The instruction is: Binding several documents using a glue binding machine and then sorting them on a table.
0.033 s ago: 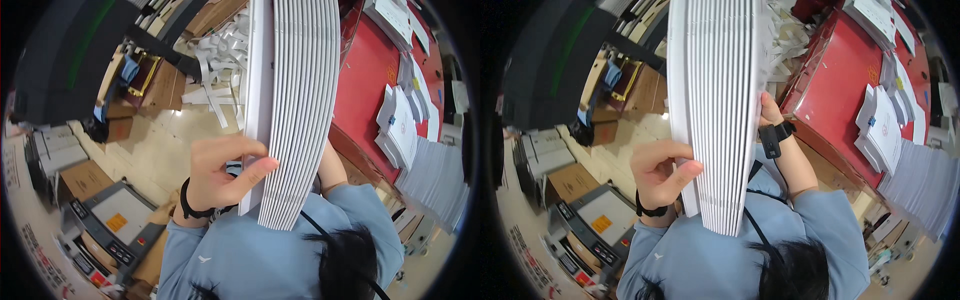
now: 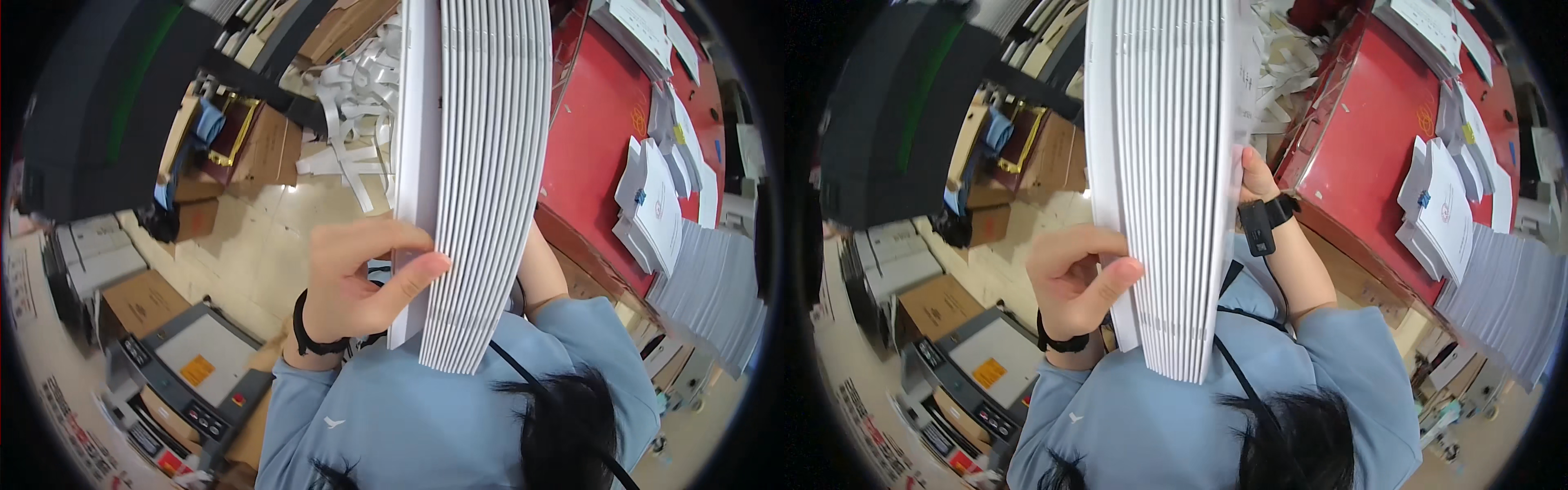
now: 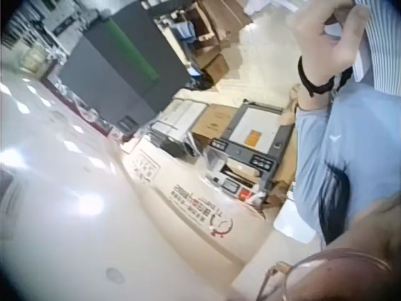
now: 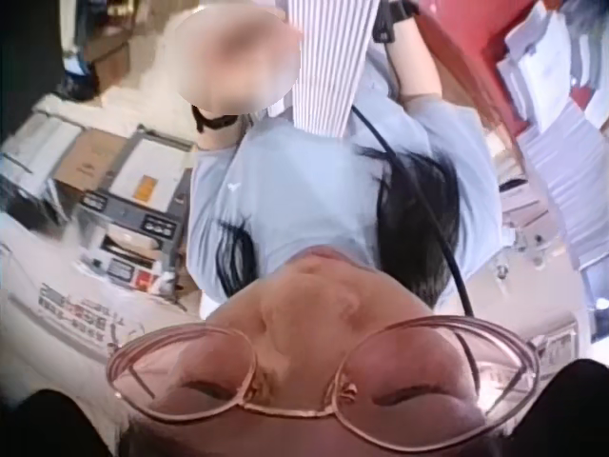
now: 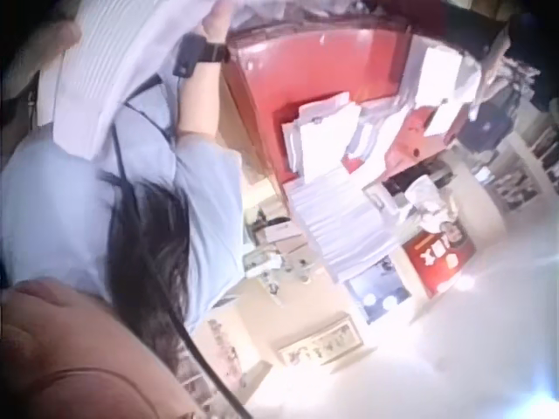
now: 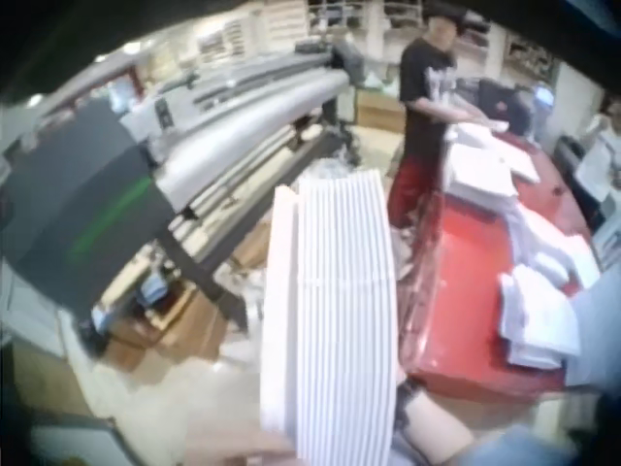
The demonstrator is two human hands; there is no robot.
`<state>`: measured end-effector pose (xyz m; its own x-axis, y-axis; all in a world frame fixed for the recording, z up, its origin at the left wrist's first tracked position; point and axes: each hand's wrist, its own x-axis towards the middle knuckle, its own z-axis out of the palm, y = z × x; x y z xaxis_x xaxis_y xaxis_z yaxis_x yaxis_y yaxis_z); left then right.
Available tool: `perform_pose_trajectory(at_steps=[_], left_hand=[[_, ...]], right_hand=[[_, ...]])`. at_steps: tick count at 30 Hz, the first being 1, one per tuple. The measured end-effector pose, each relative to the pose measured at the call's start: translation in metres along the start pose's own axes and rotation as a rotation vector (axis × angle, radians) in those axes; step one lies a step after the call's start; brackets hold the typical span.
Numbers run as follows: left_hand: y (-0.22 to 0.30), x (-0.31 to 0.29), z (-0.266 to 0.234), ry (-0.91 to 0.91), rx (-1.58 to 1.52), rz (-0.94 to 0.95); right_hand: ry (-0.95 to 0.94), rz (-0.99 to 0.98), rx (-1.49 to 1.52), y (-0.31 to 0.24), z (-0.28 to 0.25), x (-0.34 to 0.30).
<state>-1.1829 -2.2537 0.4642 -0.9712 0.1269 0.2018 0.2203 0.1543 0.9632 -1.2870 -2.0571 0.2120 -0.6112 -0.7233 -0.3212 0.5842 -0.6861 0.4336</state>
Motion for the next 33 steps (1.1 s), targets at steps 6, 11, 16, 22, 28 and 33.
perform_pose_trajectory(at_steps=[6,11,16,22,28,33], left_hand=[[-0.030,0.131,-0.034,-0.176,-0.093,0.020],[-0.070,0.252,-0.050,-0.373,-0.056,0.079],[-0.085,0.353,-0.048,-0.515,0.017,0.193],[-0.097,0.448,-0.015,-0.712,-0.154,0.281],[-0.098,0.516,0.047,-0.954,-0.132,0.454],[-0.090,0.567,0.107,-1.047,-0.179,0.483]], right_hand=[[-0.335,-0.287,-0.659,-0.077,0.035,0.063],[-0.252,-0.482,-0.195,-0.123,0.065,0.099],[-0.254,-0.759,-0.301,-0.142,0.095,0.120],[-0.209,-1.057,-0.246,-0.160,0.112,0.117],[-0.213,-1.225,-0.204,-0.203,0.132,0.109],[-0.262,-1.384,-0.174,-0.266,0.150,0.084]])
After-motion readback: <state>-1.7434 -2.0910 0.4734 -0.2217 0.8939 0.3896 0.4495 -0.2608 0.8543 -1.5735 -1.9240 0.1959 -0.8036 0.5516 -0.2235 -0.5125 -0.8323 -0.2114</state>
